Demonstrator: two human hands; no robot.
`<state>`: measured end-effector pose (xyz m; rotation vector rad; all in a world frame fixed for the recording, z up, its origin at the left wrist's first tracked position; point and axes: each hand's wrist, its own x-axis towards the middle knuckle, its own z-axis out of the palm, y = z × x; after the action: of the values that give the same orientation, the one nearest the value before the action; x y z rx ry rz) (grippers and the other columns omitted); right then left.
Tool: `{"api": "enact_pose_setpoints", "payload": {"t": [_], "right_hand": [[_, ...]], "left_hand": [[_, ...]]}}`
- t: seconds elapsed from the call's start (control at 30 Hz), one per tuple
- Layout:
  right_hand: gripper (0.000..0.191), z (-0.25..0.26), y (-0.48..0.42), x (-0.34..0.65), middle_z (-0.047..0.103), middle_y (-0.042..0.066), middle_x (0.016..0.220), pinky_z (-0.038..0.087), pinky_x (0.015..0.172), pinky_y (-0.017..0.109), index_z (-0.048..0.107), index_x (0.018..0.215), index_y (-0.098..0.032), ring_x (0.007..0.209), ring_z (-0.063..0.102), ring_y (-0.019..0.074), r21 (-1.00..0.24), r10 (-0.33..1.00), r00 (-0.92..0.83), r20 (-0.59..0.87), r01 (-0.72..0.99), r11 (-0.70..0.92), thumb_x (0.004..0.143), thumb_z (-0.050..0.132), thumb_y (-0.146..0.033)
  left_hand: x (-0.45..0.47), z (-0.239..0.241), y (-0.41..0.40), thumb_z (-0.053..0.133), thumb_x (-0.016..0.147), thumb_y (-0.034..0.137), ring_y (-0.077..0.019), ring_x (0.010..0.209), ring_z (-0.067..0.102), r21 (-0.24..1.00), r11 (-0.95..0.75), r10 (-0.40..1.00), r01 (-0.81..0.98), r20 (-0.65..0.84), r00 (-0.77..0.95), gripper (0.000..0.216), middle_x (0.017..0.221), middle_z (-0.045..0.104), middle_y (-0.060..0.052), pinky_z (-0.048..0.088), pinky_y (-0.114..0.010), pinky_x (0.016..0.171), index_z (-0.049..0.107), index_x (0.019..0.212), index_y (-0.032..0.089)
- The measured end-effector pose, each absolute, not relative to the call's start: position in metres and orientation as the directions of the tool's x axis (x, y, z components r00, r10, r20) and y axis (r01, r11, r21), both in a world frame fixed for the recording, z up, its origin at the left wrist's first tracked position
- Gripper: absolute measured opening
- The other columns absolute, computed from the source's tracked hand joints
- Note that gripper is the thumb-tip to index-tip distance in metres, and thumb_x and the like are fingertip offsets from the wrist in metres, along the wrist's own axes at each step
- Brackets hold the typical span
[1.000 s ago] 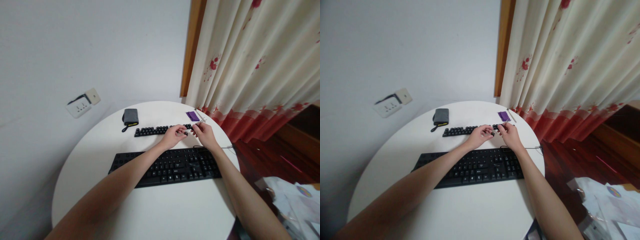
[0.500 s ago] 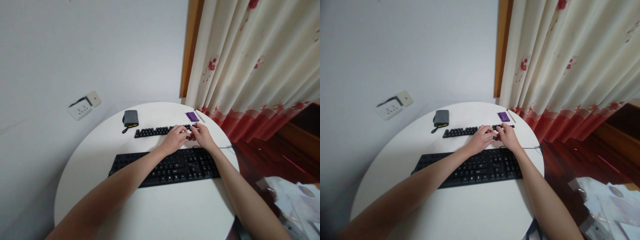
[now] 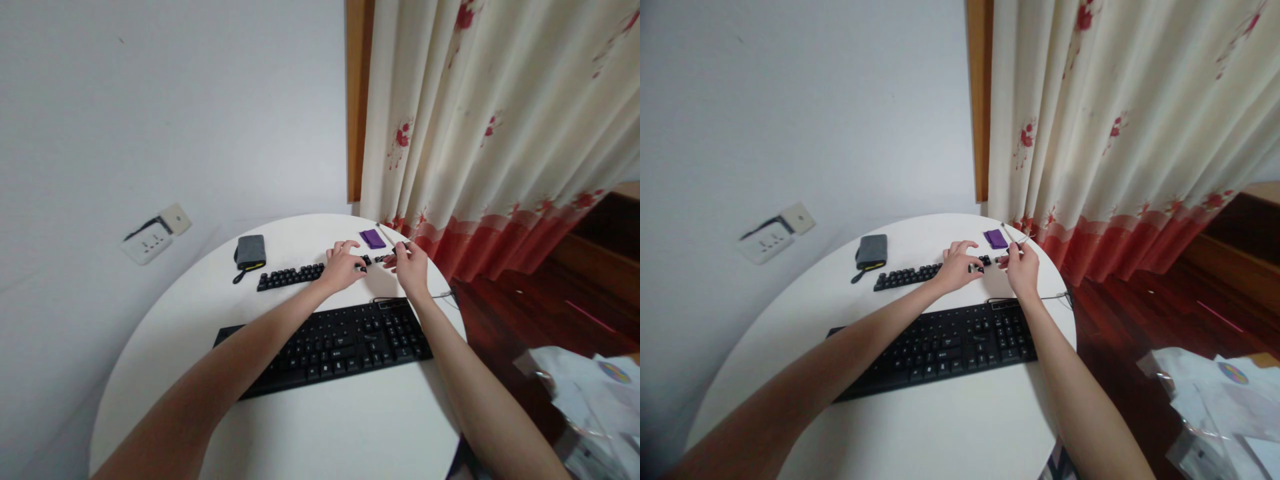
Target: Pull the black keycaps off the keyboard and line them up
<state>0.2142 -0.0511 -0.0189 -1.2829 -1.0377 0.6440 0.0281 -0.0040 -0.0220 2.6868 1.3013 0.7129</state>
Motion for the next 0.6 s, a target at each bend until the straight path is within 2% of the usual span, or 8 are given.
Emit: {"api": "enact_pose_setpoints", "payload": {"t": [0.27, 0.43, 0.6], "right_hand": [[0.039, -0.020, -0.047, 0.214, 0.073, 0.007, 0.067, 0.047, 0.043, 0.023, 0.056, 0.089, -0.019, 0.052, 0.069, 0.0184, -0.960, 0.868, 0.415, 0.274, 0.177, 0.219, 0.089, 0.050, -0.057], [0.038, -0.021, -0.047, 0.215, 0.073, 0.007, 0.069, 0.047, 0.043, 0.023, 0.057, 0.087, -0.019, 0.052, 0.069, 0.0184, -0.963, 0.870, 0.417, 0.263, 0.171, 0.210, 0.089, 0.053, -0.056], [0.036, -0.021, -0.048, 0.215, 0.073, 0.008, 0.068, 0.047, 0.043, 0.022, 0.056, 0.086, -0.019, 0.052, 0.068, 0.0177, -0.962, 0.870, 0.416, 0.265, 0.170, 0.212, 0.089, 0.053, -0.055]], "left_hand": [[0.028, -0.047, 0.004, 0.081, 0.076, 0.032, -0.0340, 0.128, 0.039, 0.301, -0.587, 0.800, 0.752, 0.355, 0.483, 0.013, 0.139, 0.051, -0.006, 0.038, -0.050, 0.096, 0.079, 0.088, 0.028], [0.025, -0.049, 0.001, 0.083, 0.073, 0.036, -0.0334, 0.125, 0.041, 0.324, -0.591, 0.797, 0.738, 0.376, 0.473, 0.028, 0.136, 0.053, -0.008, 0.039, -0.048, 0.095, 0.077, 0.099, 0.028], [0.027, -0.050, 0.000, 0.078, 0.077, 0.029, -0.0322, 0.125, 0.041, 0.322, -0.583, 0.798, 0.746, 0.401, 0.450, 0.011, 0.134, 0.055, -0.006, 0.038, -0.049, 0.095, 0.078, 0.088, 0.027]]}}
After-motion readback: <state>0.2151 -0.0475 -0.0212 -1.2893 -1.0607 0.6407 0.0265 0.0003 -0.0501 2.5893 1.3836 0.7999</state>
